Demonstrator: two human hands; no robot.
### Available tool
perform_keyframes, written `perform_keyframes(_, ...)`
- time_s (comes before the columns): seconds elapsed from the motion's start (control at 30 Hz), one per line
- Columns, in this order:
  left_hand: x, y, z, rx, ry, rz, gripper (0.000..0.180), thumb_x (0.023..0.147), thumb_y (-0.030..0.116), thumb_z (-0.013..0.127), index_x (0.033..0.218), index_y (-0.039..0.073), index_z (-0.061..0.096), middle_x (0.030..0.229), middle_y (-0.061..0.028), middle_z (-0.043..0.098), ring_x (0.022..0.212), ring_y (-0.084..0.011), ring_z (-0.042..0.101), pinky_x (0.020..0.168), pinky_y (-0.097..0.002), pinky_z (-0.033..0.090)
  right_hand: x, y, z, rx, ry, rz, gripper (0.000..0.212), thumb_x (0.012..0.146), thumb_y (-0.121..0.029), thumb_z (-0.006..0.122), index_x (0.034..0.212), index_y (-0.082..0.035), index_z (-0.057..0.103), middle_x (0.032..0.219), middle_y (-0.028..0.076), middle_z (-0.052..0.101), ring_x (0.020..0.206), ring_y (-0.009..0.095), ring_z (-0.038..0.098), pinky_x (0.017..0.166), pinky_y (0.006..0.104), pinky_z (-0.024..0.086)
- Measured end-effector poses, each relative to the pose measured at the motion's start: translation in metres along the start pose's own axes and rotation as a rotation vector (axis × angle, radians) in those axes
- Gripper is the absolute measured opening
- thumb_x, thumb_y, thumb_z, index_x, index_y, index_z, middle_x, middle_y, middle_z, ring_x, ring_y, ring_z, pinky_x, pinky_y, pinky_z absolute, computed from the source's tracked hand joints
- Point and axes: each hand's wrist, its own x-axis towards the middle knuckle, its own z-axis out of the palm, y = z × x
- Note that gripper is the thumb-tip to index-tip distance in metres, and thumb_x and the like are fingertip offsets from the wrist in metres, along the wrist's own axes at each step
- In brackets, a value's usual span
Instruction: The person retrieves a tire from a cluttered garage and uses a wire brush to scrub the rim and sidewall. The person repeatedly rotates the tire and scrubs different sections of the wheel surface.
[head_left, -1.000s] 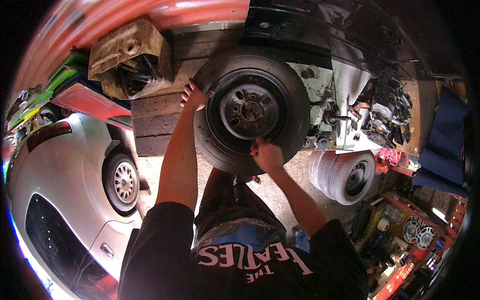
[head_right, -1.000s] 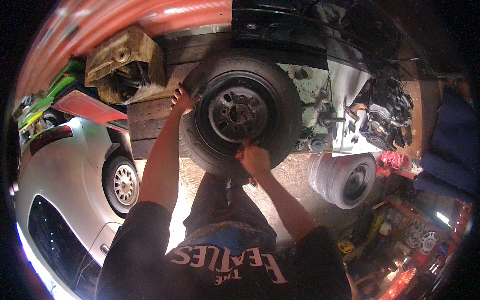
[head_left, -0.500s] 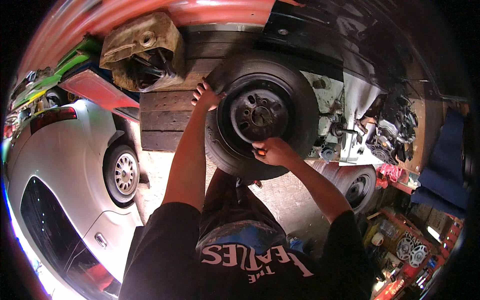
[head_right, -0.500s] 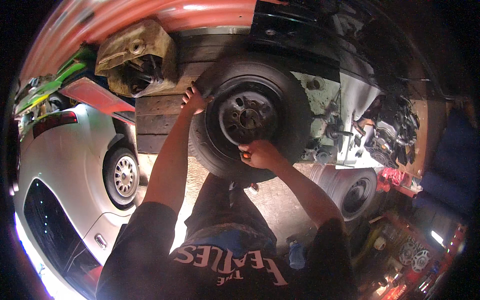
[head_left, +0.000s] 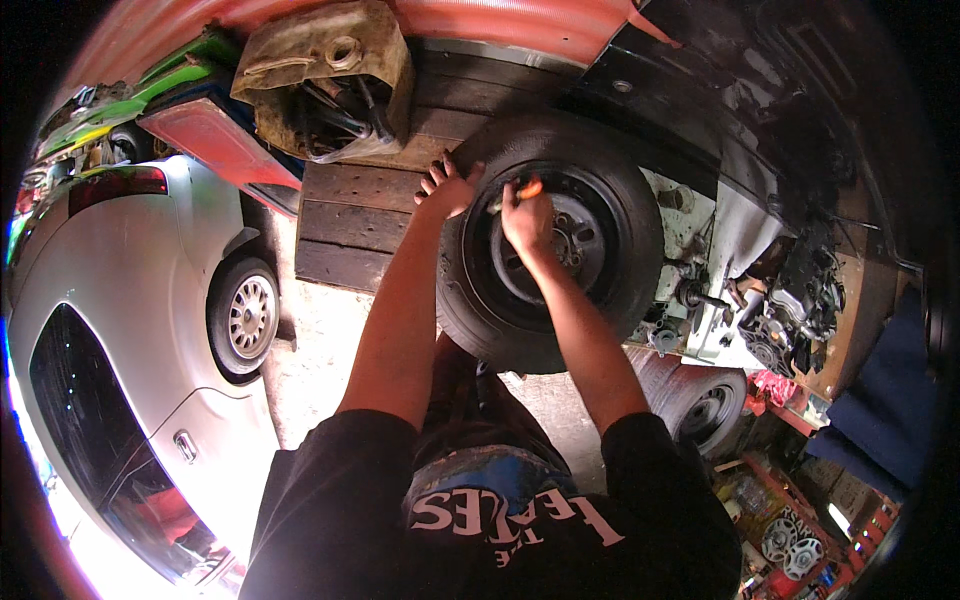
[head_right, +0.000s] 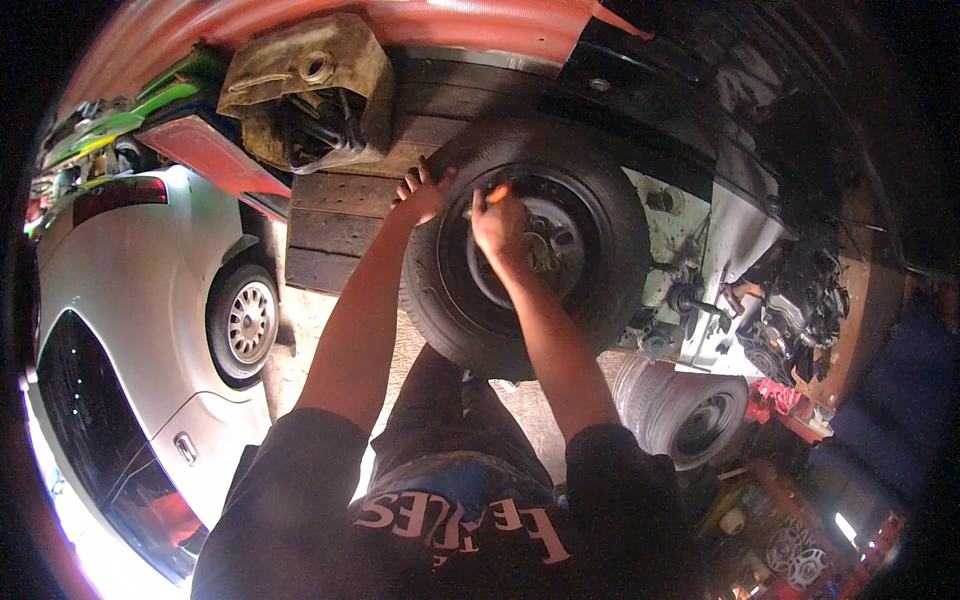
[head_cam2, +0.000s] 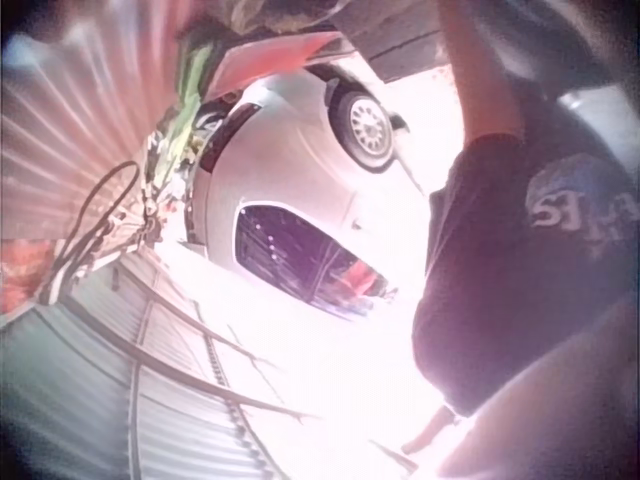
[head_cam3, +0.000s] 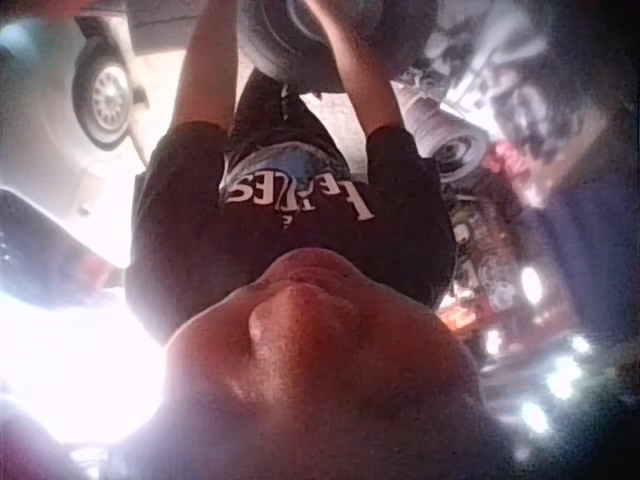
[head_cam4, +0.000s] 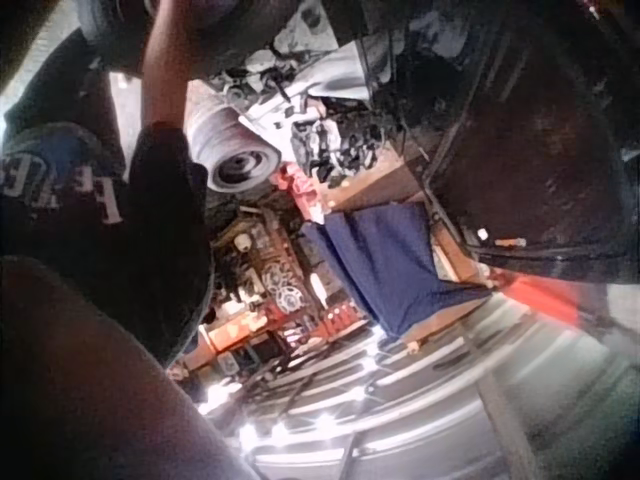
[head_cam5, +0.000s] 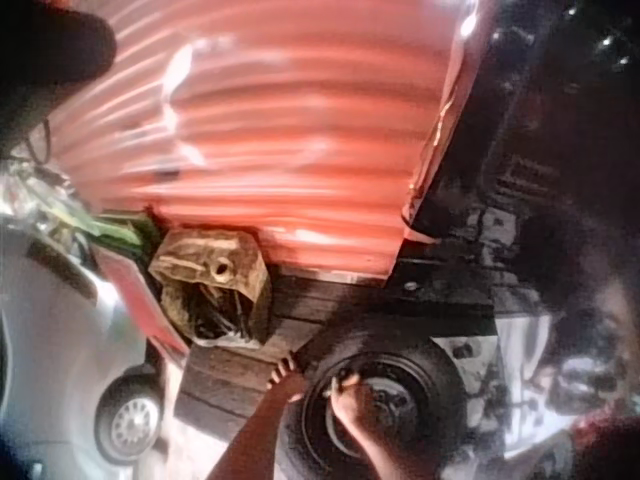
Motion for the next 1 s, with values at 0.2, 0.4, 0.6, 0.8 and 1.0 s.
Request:
perform_keyframes(0.2,0.001,-0.004,-0.003,0.019,0.011,-0.03,0.096,0.087,0.079,0.029,0.154,0.026,-0.014,0.162,-0.0184,-0.003,0.146,-0.0478,0.004,0.111,-0.0682,0.014,-0.112,-0.007,-0.04,-0.064,-0.405,-0.193,0.025,0.091,-0.023,0.062,0.109,-0.007,0.053,0.068,0.018,0.063,0.063,0.037,0.066,0.058,0.0458,0.052)
perform_keyframes(0.4,-0.035,0.012,-0.025,-0.079,0.011,-0.025,0.11,0.079,0.087,0.032,0.154,0.023,-0.016,0.162,-0.02,-0.001,0.146,-0.046,0.005,0.111,-0.0681,0.012,-0.101,0.092,-0.169,-0.162,-0.749,-0.072,0.03,0.087,-0.03,0.068,0.11,-0.011,0.062,0.094,0.018,0.069,0.082,0.036,0.068,0.071,0.0423,0.055)
perform_keyframes(0.6,-0.031,0.004,-0.023,-0.072,0.016,-0.049,0.111,0.079,0.087,0.034,0.154,0.022,-0.016,0.161,-0.0209,-0.001,0.146,-0.0464,0.006,0.112,-0.0671,0.011,-0.007,0.077,-0.201,-0.212,-0.387,-0.313,0.035,0.089,-0.035,0.066,0.116,-0.013,0.059,0.082,0.017,0.068,0.075,0.038,0.067,0.067,0.0445,0.054)
perform_keyframes(0.8,-0.035,0.003,-0.025,-0.079,0.026,-0.049,0.112,0.079,0.086,0.035,0.155,0.019,-0.013,0.162,-0.0199,0.0,0.147,-0.0455,0.005,0.113,-0.0654,0.009,0.052,0.015,-0.114,-0.153,-0.368,-0.504,0.032,0.092,-0.037,0.062,0.117,-0.017,0.057,0.075,0.016,0.066,0.068,0.036,0.066,0.059,0.0443,0.052)
perform_keyframes(1.0,-0.031,0.005,-0.023,-0.057,0.023,-0.06,0.112,0.079,0.086,0.035,0.154,0.021,-0.015,0.162,-0.0199,-0.001,0.147,-0.0461,0.005,0.113,-0.0666,0.011,0.041,0.02,-0.044,0.053,-0.042,-0.146,0.031,0.09,-0.027,0.065,0.111,-0.006,0.058,0.067,0.018,0.064,0.063,0.037,0.065,0.053,0.0436,0.051)
